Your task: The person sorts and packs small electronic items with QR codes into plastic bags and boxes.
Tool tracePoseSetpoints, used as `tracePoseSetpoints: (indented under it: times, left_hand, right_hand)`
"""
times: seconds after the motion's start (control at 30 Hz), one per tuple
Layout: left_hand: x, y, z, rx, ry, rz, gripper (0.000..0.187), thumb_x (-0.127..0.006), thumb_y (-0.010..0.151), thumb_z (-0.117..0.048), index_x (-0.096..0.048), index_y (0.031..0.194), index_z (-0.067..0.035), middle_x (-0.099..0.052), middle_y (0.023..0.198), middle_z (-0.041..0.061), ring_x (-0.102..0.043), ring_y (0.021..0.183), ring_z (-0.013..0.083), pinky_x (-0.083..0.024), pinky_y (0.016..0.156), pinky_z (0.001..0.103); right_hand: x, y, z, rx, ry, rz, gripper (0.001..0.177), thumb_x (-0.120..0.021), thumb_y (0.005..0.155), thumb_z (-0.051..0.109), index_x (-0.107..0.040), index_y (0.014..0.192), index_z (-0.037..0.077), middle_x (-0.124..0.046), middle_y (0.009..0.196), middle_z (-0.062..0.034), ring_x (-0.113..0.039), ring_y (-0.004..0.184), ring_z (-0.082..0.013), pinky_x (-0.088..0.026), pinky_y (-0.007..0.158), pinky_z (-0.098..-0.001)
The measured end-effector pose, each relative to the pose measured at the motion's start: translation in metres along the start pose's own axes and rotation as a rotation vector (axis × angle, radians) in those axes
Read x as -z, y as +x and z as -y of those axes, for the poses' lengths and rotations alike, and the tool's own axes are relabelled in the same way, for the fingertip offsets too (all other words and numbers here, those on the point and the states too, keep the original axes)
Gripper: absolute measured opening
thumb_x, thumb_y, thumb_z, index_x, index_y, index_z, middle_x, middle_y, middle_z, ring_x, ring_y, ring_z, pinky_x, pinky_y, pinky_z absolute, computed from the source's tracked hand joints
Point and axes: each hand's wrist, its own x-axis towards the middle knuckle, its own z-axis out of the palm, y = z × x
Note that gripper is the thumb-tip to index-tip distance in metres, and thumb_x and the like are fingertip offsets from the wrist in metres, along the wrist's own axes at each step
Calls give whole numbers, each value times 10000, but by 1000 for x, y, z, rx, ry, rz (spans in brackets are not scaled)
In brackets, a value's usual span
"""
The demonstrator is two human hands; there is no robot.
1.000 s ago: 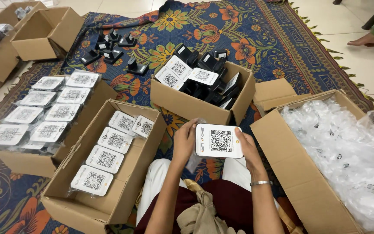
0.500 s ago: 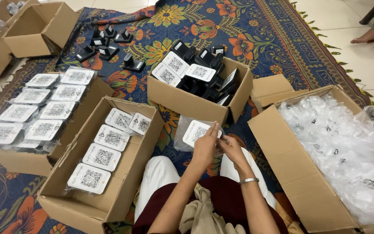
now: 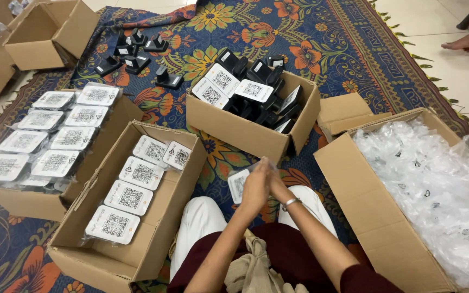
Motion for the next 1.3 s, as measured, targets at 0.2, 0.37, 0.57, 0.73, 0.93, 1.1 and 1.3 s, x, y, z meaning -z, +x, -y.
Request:
tracePoseSetpoints:
  times: [0.2,0.37,0.57,0.73,0.93,1.1,1.3]
  left_hand:
    - [-12,3,102,339,-77,20,424,-521,960,-56,-557,1363,70,-634,1296,296,-624,1221,436,-486,1053,456]
    - [18,12,152,270,24,114,514,-579,813,-29,-571,1321,46,-625,1315,283,-592,1235,430,-463,1047,463]
    - [76,41,108,-81,419,411,499,-605,710,53,-733,1154,-135,-514,1451,270,-529,1234,448,-456,1005,477]
    - [51,66,136,-346,652,428,266,-671,720,-10,-824,872,-166,-608,1354,216,-524,1256,372,-440,1025,534]
    - [81,101,177,-198,672,435,153,-774,750,-204,-770,857,-96,-704,1093,146,-644,1119,340,-523,921,464]
    - [137,84,132,16,232,229,488,-794,747,-146,-660,1205,-44,-681,1215,169,-633,1124,390,-531,892,466]
    - [51,15,230,385,-435,291,550,-700,931,-214,-490,1424,-92,-621,1337,118,-677,1130,228,-554,927,337]
  right_hand:
    - [28,58,70,222,-266,515,288,-693,787,250,-692,949,12,-737,945,-238,-687,921,-404,-530,810,-506]
    - [92,78,129,69,-105,640,376,-556,984,377,-718,994,38,-737,910,-214,-692,850,-369,-537,768,-495]
    - [177,54,160,-6,215,609,527,-491,1014,560,-742,1159,119,-630,1332,-148,-521,1279,-335,-388,1080,-449]
    - [209,24,174,350,-17,467,505,-857,679,530,-823,1030,167,-398,1580,-148,-193,1477,-354,-67,1165,-585]
    - [244,30,154,205,-261,371,126,-834,734,283,-820,818,190,-488,1484,-42,-260,1505,-286,-44,1226,-624]
    - [248,26,128,26,-177,162,161,-787,852,346,-821,917,202,-557,1513,-23,-426,1502,-248,-138,1296,-560]
    - [143,-12,96,-301,590,28,1205,-921,691,406,-160,1551,38,-471,1521,-150,-398,1386,-305,-313,1128,-503]
